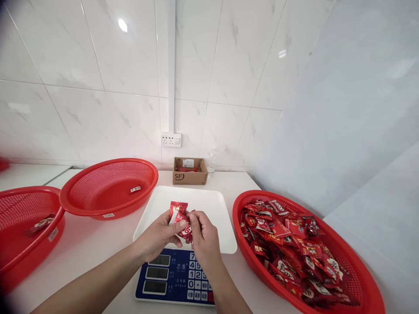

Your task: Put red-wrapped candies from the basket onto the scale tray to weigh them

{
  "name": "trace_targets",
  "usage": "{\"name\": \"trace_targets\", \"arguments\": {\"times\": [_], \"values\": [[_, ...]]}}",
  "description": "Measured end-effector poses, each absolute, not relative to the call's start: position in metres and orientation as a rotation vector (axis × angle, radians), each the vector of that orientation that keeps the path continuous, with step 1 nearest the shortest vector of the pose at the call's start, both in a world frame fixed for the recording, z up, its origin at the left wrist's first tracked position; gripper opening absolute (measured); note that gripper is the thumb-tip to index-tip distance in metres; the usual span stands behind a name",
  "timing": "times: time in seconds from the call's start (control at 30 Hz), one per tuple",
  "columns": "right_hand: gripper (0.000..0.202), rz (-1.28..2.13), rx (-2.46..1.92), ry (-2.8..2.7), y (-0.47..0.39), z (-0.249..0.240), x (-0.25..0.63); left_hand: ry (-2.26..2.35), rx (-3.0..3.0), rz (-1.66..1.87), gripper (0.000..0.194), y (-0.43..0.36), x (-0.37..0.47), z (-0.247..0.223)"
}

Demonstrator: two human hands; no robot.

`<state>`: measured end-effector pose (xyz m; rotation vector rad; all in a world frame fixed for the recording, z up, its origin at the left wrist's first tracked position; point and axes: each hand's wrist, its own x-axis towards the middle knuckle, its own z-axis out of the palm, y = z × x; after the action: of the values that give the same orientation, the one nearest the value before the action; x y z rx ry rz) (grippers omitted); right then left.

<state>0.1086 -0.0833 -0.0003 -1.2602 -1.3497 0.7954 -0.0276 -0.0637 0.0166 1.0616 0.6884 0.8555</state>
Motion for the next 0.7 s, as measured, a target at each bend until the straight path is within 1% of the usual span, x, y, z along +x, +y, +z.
{"name": "trace_targets", "arguments": {"times": [0.17, 0.23, 0.33, 0.43, 0.5, 0.57, 0.63, 0.67, 0.7], "values": [[0.036, 0.740, -1.261, -1.439, -0.087, -0.001, 0.111, 0.725, 1.048, 0.918, 0.046, -0.063, -0.034, 0.013], [0.035, 0.750, -1.236, -1.453, -0.090, -0.003, 0.113, 0.760, 1.086, 1.013, 0.045, -0.059, -0.041, 0.014], [0.034, 0.731, -1.243, -1.457, -0.097, -0.008, 0.118, 0.878, 1.195, 1.266, 0.046, -0.046, -0.060, 0.022], [0.033, 0.695, -1.278, -1.432, -0.104, -0.012, 0.126, 1.130, 1.392, 1.548, 0.044, -0.026, -0.091, 0.032], [0.032, 0.673, -1.302, -1.430, -0.109, -0.015, 0.134, 1.461, 1.592, 1.607, 0.037, -0.013, -0.115, 0.035], [0.032, 0.650, -1.333, -1.454, -0.113, -0.018, 0.143, 1.754, 1.839, 1.426, 0.040, -0.003, -0.136, 0.031], [0.031, 0.604, -1.383, -1.486, -0.117, -0.018, 0.152, 1.935, 2.003, 1.117, 0.052, 0.002, -0.152, 0.021], [0.030, 0.568, -1.415, -1.501, -0.119, -0.017, 0.157, 2.003, 2.084, 1.003, 0.053, 0.002, -0.157, 0.014], [0.029, 0.530, -1.451, -1.518, -0.121, -0.016, 0.163, 2.022, 2.157, 0.922, 0.050, 0.002, -0.161, 0.007]]}}
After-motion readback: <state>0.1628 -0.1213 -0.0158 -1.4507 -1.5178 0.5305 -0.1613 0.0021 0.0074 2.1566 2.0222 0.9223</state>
